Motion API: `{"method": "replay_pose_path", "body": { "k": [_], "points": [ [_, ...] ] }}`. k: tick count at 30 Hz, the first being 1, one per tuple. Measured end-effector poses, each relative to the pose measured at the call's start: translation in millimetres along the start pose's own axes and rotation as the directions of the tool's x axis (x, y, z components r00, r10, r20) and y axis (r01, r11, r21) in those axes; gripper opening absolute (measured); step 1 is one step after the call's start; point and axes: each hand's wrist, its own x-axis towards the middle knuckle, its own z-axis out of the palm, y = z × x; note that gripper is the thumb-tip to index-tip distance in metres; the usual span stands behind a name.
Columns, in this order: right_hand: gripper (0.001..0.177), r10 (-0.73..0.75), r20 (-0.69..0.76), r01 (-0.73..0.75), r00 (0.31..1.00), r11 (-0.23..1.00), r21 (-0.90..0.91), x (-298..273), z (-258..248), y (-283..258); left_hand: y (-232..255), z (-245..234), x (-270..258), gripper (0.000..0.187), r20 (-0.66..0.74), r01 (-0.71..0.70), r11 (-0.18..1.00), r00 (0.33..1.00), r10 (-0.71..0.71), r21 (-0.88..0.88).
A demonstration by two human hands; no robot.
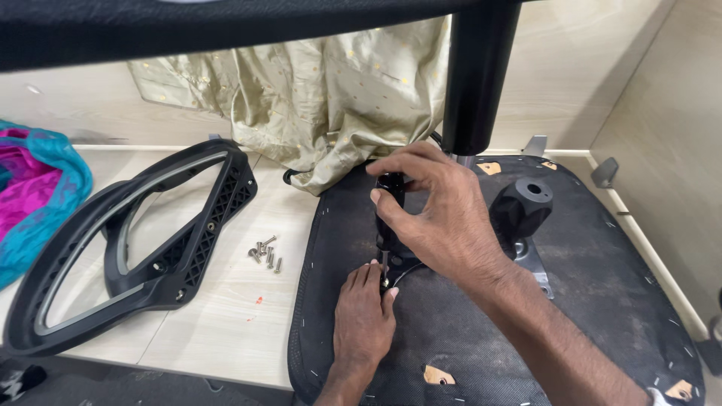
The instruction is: The person uses a screwdriver to tighten screws on the underside of an overturned office chair, securing the central gas-lift column to the seat base. The person works on multiple screw locations around the central column.
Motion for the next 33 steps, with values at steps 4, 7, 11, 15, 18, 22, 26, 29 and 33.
{"method": "replay_pose_path", "body": {
  "k": [4, 7, 11, 15, 18, 22, 26, 29, 33],
  "points": [
    [0.029, -0.143, 0.017, 0.14, 0.99, 0.986, 0.09, 1.7, -0.9, 6.0, 0.2, 2.8, -0.6, 0.052, -0.062, -0.067, 0.998, 0.996, 0.068, 0.013],
    [0.028, -0.19, 0.051, 0.187, 0.98, 0.98, 0.068, 0.0, 3.1, 7.2, -1.8, 1.5, -0.8, 0.054, -0.053, -0.042, 0.999, 0.998, 0.043, 0.012],
    [0.032, -0.096, 0.08, 0.09, 0.992, 0.993, 0.079, 0.0, 0.5, 8.7, -0.2, 1.6, 0.3, 0.053, -0.045, -0.009, 1.0, 0.999, 0.009, -0.013],
    [0.025, -0.119, 0.079, 0.114, 0.99, 0.991, 0.069, 4.9, -5.0, 9.8, 0.1, -0.6, 2.6, 0.056, -0.076, -0.005, 1.0, 0.997, 0.004, -0.011],
    [0.038, -0.146, 0.078, 0.136, 0.986, 0.983, 0.121, 9.0, -7.9, 12.9, 0.3, -2.7, 5.6, 0.063, -0.135, -0.003, 0.999, 0.991, -0.002, -0.039],
    [0.031, -0.038, 0.124, 0.028, 0.992, 0.996, 0.082, 14.9, -5.9, 16.2, 3.0, -5.6, 9.1, 0.075, -0.006, 0.111, 0.994, 0.994, -0.111, -0.001],
    [0.029, -0.098, 0.078, 0.089, 0.992, 0.99, 0.111, 13.3, 0.8, 15.4, 4.1, -8.2, 10.4, 0.073, 0.037, 0.142, 0.99, 0.989, -0.142, -0.001],
    [0.035, -0.003, 0.116, -0.004, 0.993, 0.998, 0.062, 13.4, 3.3, 12.1, 4.8, -9.9, 9.2, 0.073, 0.045, 0.168, 0.985, 0.985, -0.167, -0.028],
    [0.05, 0.063, 0.129, -0.07, 0.99, 0.996, 0.051, 12.9, 2.5, 13.1, 3.5, -9.7, 9.5, 0.072, 0.051, 0.171, 0.985, 0.984, -0.17, -0.018]
  ]
}}
